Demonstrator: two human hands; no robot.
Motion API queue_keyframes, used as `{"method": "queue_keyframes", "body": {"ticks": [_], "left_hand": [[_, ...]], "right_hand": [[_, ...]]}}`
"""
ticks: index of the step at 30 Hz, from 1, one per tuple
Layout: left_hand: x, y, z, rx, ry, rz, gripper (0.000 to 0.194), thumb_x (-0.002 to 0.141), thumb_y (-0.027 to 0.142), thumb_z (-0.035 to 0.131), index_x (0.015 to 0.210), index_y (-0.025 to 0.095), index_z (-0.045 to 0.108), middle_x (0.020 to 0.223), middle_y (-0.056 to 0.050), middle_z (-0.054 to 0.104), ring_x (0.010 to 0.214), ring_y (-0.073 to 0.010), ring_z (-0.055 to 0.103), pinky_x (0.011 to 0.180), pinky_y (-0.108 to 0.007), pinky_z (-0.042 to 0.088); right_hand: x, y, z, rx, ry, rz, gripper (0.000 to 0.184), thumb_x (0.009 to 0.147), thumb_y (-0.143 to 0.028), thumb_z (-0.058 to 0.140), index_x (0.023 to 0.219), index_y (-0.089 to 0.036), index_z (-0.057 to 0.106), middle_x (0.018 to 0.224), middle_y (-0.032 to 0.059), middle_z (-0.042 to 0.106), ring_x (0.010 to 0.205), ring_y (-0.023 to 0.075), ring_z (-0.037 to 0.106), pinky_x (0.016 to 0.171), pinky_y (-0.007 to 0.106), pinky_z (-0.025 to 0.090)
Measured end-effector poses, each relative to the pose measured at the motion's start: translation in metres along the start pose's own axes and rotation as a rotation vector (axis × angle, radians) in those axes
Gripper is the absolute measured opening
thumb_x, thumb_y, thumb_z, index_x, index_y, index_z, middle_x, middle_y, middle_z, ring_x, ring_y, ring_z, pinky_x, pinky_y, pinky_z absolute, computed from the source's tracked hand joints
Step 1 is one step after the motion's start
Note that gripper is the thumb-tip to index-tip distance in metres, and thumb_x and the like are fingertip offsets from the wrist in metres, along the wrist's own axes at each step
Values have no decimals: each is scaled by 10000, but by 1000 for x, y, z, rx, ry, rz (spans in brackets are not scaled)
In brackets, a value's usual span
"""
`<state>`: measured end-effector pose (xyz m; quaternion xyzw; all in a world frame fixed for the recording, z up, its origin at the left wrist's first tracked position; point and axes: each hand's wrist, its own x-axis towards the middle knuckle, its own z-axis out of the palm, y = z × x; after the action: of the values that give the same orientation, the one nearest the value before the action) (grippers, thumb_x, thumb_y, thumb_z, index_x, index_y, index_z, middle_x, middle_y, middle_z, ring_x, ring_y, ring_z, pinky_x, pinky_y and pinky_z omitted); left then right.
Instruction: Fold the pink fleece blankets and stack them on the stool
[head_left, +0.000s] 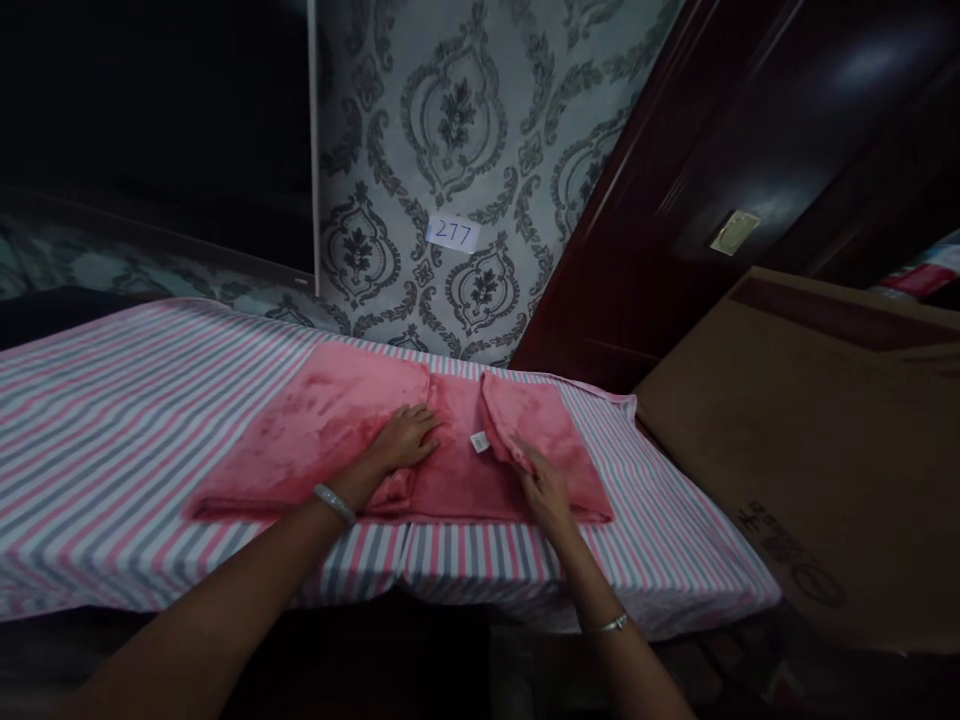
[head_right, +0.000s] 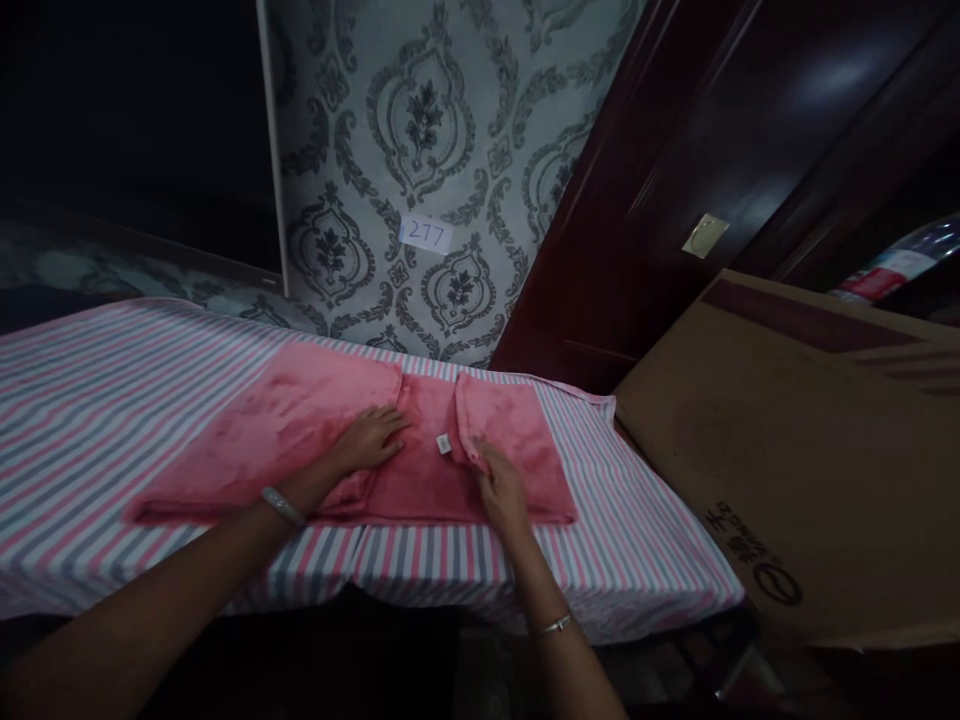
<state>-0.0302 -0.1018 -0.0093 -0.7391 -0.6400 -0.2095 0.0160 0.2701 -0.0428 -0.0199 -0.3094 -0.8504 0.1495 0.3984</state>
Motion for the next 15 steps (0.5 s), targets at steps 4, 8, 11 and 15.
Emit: {"method": "queue_keyframes", "body": {"ticks": [4,8,11,15], "left_hand": [[0,0,2,-17,7,-13,433,903,326,576,1328,253,620,1427,-97,588,1413,-304,429,1197,-533,281],[-1,2,0,27,-24,-18,442,913,320,559,1343,231,608,1446,-99,573,1420,-294,418,1208,-512,264],[-2,6,-5,-12,-34,-43,446,900,302,571,1335,217,616,1445,-113,571,1420,-301,416,1213,-520,246],[7,12,-13,-190,-35,-135,345,842,272,626,1173,225,708,1318,-114,661,1334,-312,507,1186,-509,284]], "right_hand": [[-24,-7,18,-17,-134,-100,525,855,-141,496,1347,-243,650,1387,84,626,1323,265,552,1132,532,431],[-38,-2,33,-50,-128,-113,668,750,-53,471,1372,-239,629,1418,82,601,1361,256,514,1154,564,396],[-40,0,37,-71,-87,-125,658,748,-54,470,1360,-225,638,1405,88,612,1347,265,529,1141,566,414],[-40,0,38,-54,-46,-168,613,790,-76,469,1367,-210,630,1400,98,615,1343,266,535,1132,560,426]]}}
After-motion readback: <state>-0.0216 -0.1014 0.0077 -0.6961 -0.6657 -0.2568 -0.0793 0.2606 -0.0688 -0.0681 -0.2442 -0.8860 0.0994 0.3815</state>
